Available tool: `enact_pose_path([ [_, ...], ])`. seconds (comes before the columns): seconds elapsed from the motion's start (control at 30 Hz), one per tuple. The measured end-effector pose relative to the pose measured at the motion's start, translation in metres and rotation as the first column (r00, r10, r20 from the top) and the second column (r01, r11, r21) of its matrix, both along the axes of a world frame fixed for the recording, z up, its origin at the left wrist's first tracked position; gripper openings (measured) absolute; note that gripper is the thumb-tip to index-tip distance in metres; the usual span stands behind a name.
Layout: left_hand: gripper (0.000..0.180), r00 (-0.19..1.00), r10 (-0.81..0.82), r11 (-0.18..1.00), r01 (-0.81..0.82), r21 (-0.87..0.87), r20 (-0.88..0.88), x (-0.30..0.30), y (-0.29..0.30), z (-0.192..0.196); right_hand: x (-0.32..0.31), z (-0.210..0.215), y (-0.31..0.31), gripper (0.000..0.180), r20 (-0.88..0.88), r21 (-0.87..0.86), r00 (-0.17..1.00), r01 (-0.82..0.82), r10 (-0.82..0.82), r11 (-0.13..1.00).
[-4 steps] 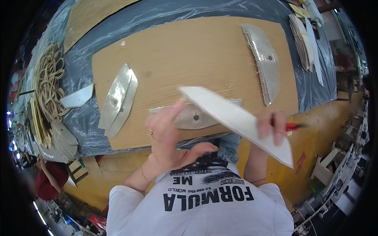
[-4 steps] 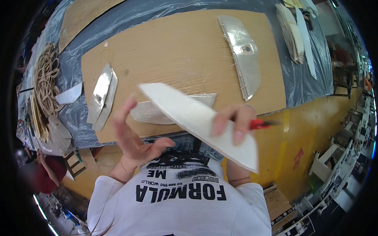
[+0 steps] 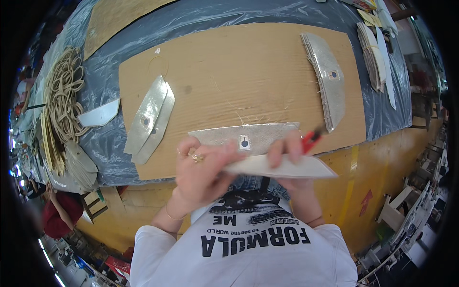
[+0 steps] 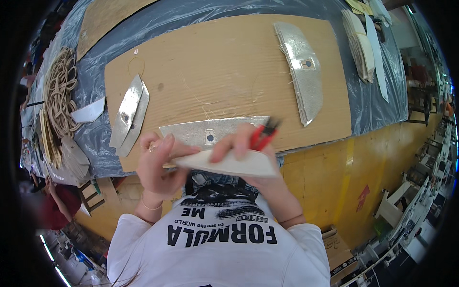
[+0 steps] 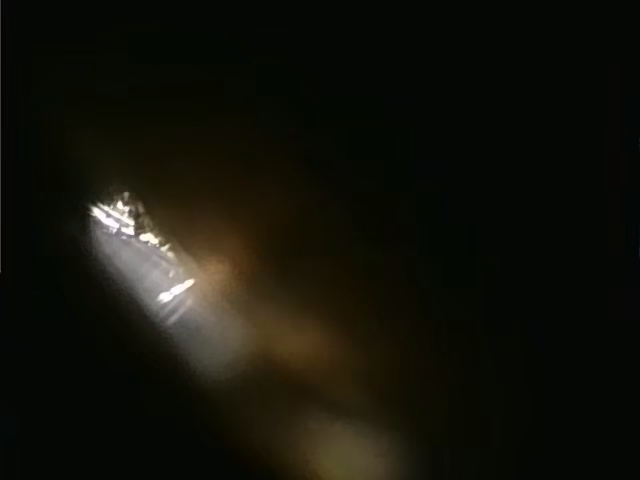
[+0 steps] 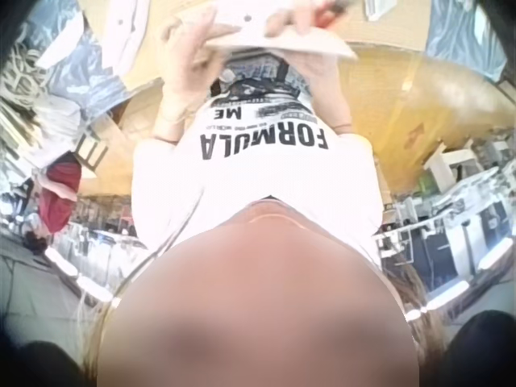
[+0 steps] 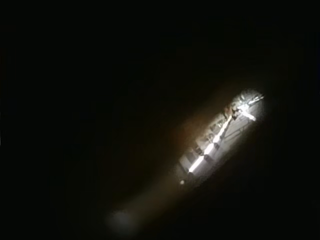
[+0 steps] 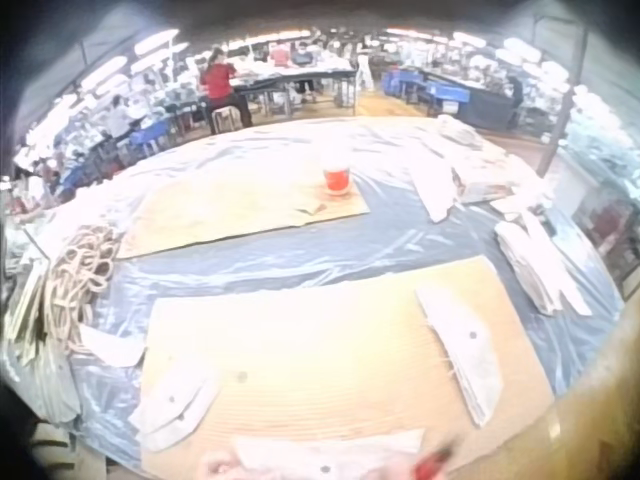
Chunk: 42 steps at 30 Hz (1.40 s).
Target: The person uses a red utility knife to trim the edges of several silver-colored flexible pieces on a cardboard work surface. They repeatedly cut along the edges, flip the pieces, and stack the trimmed items. The person then gathers the stack and secures it with a rubber band.
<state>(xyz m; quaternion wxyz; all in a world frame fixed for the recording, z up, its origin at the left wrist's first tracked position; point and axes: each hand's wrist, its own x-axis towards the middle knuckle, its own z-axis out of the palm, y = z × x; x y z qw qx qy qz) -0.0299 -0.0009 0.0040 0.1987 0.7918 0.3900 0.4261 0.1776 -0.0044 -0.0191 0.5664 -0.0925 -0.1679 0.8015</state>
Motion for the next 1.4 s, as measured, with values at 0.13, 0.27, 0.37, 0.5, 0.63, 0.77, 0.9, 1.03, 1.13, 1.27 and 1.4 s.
enact_pose_path([
  [0.13,0.057,0.889,0.458,0.889,-0.458,-0.014,0.022,-0.036,-0.001,-0.012,0.001,0.020,0.001,0.015,0.716,-0.062,0.697,0.102,-0.027,0.993],
  [0.27,0.052,0.788,0.605,0.733,-0.606,-0.308,-0.112,-0.095,0.019,-0.005,0.002,0.009,0.019,0.038,0.814,0.574,-0.130,0.025,-0.567,0.818],
  [0.37,0.055,0.668,0.609,0.711,-0.698,-0.078,-0.429,-0.103,0.026,-0.007,0.001,0.010,0.015,0.038,0.859,0.461,-0.205,-0.085,-0.468,0.883],
  [0.5,0.054,0.646,0.580,0.797,-0.575,0.185,-0.496,-0.084,0.025,-0.007,0.003,0.015,0.007,0.041,0.813,0.430,-0.343,-0.193,-0.471,0.882],
  [0.63,0.042,0.963,0.067,0.951,-0.140,-0.276,-0.259,-0.037,0.018,-0.008,0.023,0.019,0.006,0.044,0.787,0.386,-0.348,-0.366,-0.509,0.847],
  [0.77,0.033,0.943,-0.115,0.962,0.027,-0.270,-0.313,-0.004,0.036,-0.017,0.040,0.019,0.008,0.044,0.657,0.393,-0.409,-0.531,-0.633,0.751],
  [0.9,0.019,0.910,-0.238,0.950,0.146,-0.275,-0.339,0.000,0.054,-0.020,0.036,0.012,0.011,0.047,0.671,0.446,-0.373,-0.487,-0.641,0.751],
  [1.03,0.009,0.907,-0.275,0.937,0.179,-0.299,-0.319,0.002,0.054,-0.022,0.029,0.008,0.014,0.046,0.687,0.448,-0.362,-0.471,-0.630,0.760],
  [1.13,0.008,0.939,-0.241,0.933,0.155,-0.324,-0.245,0.007,0.047,-0.028,0.025,0.008,0.015,0.043,0.699,0.451,-0.348,-0.463,-0.625,0.763],
  [1.27,0.008,0.961,-0.199,0.930,0.122,-0.348,-0.195,0.007,0.042,-0.034,0.018,0.005,0.014,0.039,0.685,0.492,-0.332,-0.445,-0.649,0.748],
  [1.4,0.009,0.979,-0.176,0.925,0.126,-0.359,-0.108,0.008,0.040,-0.037,0.018,0.000,0.013,0.035,0.682,0.510,-0.323,-0.433,-0.656,0.743],
])
